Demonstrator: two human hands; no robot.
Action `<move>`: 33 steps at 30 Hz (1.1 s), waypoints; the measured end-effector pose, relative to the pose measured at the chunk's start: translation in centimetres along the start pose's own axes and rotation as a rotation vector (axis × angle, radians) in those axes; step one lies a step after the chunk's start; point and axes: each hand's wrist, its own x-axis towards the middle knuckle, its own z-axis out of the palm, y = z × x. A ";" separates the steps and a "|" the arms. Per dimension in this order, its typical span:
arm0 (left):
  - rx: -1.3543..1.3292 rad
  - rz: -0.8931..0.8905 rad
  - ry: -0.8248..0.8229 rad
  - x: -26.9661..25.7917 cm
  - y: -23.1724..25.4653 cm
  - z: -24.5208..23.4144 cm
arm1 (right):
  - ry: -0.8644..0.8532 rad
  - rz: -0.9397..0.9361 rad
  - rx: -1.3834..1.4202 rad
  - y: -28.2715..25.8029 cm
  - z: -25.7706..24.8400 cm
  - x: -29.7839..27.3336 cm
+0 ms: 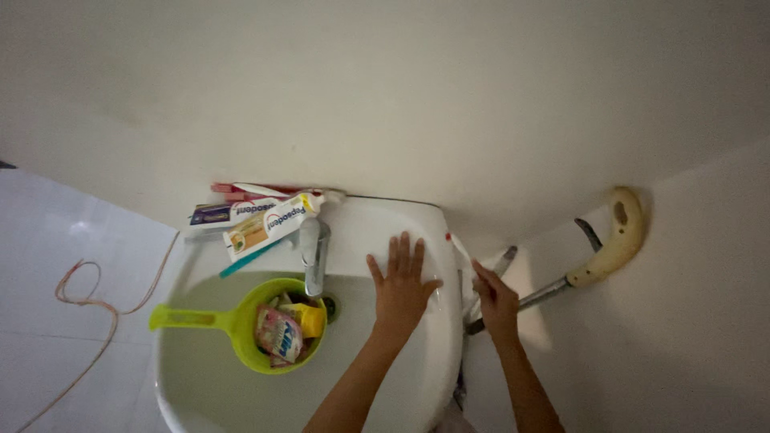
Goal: The person cleans the outer rim and underside of a sink by hand with a white cloth, moving objects like a green bucket and toiletries aside to reach different areas.
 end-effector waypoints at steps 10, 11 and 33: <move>-0.021 0.007 0.009 0.4 -0.5 -0.2 | -0.048 0.235 0.158 3.4 0.4 -3.1; -0.011 0.011 0.035 0.2 -0.4 -0.2 | -0.019 0.235 0.246 4.0 0.1 -5.3; -0.013 0.109 0.113 -1.8 -0.9 1.0 | -0.002 0.258 0.060 -7.5 -0.4 -9.8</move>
